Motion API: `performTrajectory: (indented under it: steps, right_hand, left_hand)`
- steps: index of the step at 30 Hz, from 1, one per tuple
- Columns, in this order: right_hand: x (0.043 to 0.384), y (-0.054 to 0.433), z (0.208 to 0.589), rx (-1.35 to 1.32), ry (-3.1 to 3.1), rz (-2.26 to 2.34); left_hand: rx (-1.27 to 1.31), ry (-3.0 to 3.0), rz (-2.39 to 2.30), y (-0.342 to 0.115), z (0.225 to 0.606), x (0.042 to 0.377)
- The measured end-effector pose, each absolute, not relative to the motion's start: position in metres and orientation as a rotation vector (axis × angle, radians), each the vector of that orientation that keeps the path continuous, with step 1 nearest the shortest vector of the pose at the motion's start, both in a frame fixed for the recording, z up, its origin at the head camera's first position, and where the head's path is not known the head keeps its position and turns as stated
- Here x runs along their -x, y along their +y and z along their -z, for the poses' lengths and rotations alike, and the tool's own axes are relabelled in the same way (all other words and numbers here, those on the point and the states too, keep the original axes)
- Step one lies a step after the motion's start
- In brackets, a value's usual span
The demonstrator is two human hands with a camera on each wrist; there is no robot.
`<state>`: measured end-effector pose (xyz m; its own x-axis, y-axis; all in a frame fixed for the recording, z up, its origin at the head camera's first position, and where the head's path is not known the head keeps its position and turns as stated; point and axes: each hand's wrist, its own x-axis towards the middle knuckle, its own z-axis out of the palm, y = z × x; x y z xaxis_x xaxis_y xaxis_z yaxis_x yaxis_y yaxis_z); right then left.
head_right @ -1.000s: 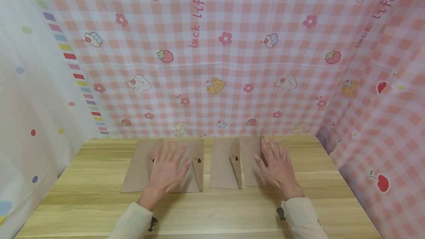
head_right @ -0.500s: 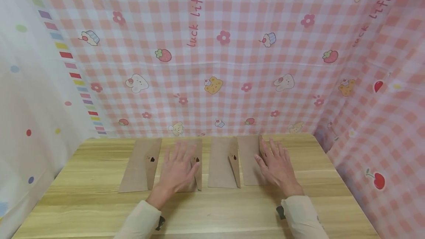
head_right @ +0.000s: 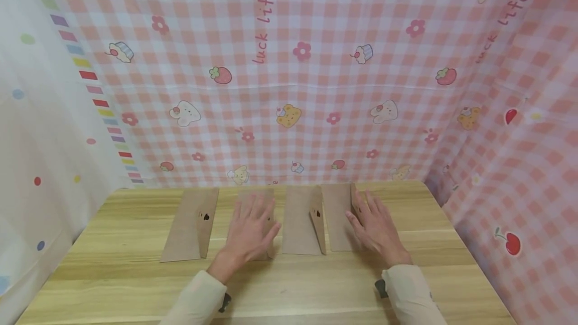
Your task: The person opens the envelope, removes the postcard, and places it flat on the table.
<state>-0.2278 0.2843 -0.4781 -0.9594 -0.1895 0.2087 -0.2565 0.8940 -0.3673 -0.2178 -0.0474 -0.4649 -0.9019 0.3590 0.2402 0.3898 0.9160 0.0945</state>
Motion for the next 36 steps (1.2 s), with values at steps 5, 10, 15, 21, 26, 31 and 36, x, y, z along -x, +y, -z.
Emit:
performTrajectory:
  steps: [5, 10, 15, 21, 26, 31, 36]
  right_hand:
    - [0.229, 0.285, 0.48, -0.345, -2.903, -0.656]
    - [0.228, 0.287, 0.482, -0.318, -2.921, -0.753]
    - [0.229, 0.289, 0.486, -0.296, -2.94, -0.799]
    - [0.231, 0.292, 0.488, -0.283, -2.963, -0.842]
    - [0.233, 0.293, 0.489, -0.27, -2.962, -0.879]
    - [0.235, 0.294, 0.492, -0.257, -2.967, -0.892]
    - [0.236, 0.295, 0.494, -0.254, -2.97, -0.905]
  left_hand:
    - [0.616, -2.854, 0.208, -0.039, 0.464, 0.217]
    - [0.635, -2.876, 0.218, -0.028, 0.466, 0.217]
    - [0.667, -2.894, 0.266, -0.02, 0.468, 0.216]
    - [0.702, -2.9, 0.231, -0.01, 0.469, 0.217]
    - [0.729, -2.921, 0.205, -0.001, 0.471, 0.216]
    - [0.772, -2.926, 0.185, 0.008, 0.472, 0.214]
    - [0.816, -2.916, 0.157, 0.017, 0.474, 0.211]
